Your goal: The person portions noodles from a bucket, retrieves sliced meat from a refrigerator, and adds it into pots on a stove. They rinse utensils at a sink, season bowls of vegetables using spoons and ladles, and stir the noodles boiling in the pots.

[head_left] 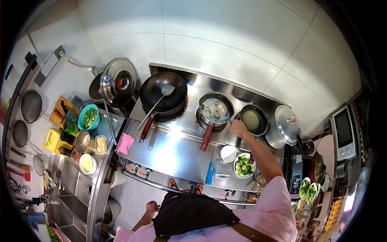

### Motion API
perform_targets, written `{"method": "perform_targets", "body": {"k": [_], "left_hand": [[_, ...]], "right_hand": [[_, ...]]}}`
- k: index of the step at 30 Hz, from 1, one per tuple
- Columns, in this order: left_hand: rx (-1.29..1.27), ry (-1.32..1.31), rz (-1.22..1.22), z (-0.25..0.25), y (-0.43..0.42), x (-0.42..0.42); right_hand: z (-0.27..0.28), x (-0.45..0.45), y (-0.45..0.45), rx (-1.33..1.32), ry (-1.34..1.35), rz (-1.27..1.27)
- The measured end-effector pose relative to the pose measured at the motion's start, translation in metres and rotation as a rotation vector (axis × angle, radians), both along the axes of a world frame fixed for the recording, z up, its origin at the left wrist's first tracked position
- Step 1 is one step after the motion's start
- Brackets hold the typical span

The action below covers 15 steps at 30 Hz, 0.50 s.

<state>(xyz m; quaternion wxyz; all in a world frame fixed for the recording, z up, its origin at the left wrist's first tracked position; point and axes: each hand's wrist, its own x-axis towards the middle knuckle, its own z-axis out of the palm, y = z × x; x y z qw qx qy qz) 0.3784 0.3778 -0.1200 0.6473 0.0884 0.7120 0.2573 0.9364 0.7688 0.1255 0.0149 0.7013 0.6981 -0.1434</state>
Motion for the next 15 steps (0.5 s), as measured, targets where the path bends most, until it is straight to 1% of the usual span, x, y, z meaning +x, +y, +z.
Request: {"method": "perform_targets", "body": {"k": [1,2,5,6,8,9,12,13,15], "left_hand": [[0.001,-0.004,0.009,0.001,0.000,0.000],[0.002,-0.007,0.017,0.002,0.000,0.001],[-0.005,-0.001,-0.017,-0.002,-0.003,-0.001],[-0.006,0.004,-0.039,-0.003,-0.003,-0.001],[-0.007,-0.021,-0.001,-0.004,-0.002,0.000],[-0.008,-0.033,0.019,-0.004,-0.003,-0.001],[0.017,-0.038,0.022,-0.003,0.001,-0.003],[0.008,-0.027,0.030,-0.002,0.002,-0.003],[-0.014,-0.004,0.050,0.004,0.004,-0.002]], "right_hand": [[-0.026,0.015,0.009,0.017,0.018,0.122],[-0.041,0.023,0.015,0.034,0.035,0.244],[0.017,-0.016,0.011,-0.470,1.013,-0.519],[0.017,-0.022,0.013,-0.504,1.105,-0.560],[0.014,-0.027,0.016,-0.575,1.294,-0.638],[0.009,-0.023,0.020,-0.652,1.430,-0.652],[0.005,0.006,0.023,-0.826,1.614,-0.655],[0.001,0.019,0.025,-0.838,1.602,-0.675],[0.014,0.041,0.020,-0.880,1.590,-0.703]]}}
